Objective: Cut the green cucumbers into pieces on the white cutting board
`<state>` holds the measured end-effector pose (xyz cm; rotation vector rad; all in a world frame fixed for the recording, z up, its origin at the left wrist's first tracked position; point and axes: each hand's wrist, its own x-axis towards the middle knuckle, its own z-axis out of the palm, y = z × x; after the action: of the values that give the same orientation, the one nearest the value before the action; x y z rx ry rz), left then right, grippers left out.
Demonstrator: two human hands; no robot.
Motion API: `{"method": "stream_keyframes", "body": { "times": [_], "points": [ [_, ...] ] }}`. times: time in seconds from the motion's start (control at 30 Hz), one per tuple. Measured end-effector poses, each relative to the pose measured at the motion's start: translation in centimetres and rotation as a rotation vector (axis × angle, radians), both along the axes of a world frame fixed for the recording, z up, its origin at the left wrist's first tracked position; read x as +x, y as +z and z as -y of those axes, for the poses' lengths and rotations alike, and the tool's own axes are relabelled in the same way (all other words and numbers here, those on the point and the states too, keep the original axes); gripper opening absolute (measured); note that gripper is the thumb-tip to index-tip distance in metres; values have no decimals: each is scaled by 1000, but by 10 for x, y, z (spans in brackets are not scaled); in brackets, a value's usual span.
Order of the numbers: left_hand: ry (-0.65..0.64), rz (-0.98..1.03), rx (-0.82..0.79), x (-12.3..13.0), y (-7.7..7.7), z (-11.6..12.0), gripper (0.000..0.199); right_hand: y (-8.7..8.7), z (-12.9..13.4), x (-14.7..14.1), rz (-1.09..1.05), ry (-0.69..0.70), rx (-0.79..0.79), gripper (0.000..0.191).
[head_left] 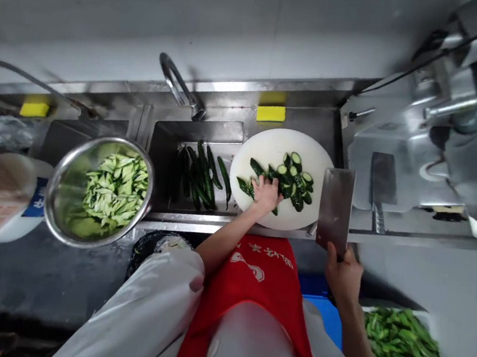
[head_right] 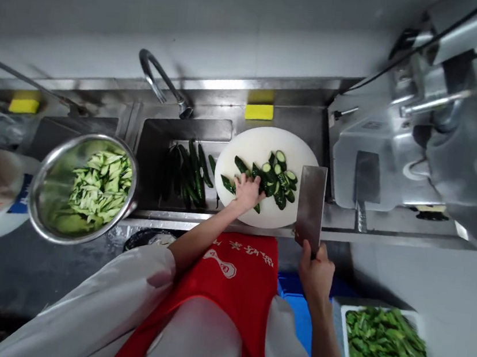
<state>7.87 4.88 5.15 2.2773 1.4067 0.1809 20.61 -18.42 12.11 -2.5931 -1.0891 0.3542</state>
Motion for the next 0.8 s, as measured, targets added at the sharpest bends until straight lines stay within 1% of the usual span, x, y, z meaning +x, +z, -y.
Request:
{"method": "stream_keyframes", "body": {
  "times": [0.13,0.27,0.37,0.43,0.5,0.57,0.63,0.67,0.73,0.8],
  "points": [
    [139,21,-85,12,-13,-1,41,-12,17,11,-97,-104,22,49],
    [239,85,-192,17,-18,-4,39,-19,22,25,-138,-149,26,51],
    [293,172,-178,17,-17,-4,34,-20,17,35,-148,-145,20,51],
    [360,233,-170,18,-16,-6,30,-19,9,42,-154,-127,-3,49],
    [436,323,-183,17,-12,-11,26,-18,0,50,-142,-104,-63,46],
    [479,458,-198,10,-8,-16,20,-18,-10,58,-98,-68,-152,44],
    [485,604,-193,-14,-3,-16,17,-19,-21,66,-39,-7,-241,42],
    [497,664,-173,-33,-2,-13,16,-20,-26,70,-14,29,-278,42],
    [571,726,-110,-88,-3,3,18,-22,-36,76,18,96,-341,42],
    [759,697,-38,-158,-10,32,20,-24,-46,80,46,129,-395,42]
  ]
}}
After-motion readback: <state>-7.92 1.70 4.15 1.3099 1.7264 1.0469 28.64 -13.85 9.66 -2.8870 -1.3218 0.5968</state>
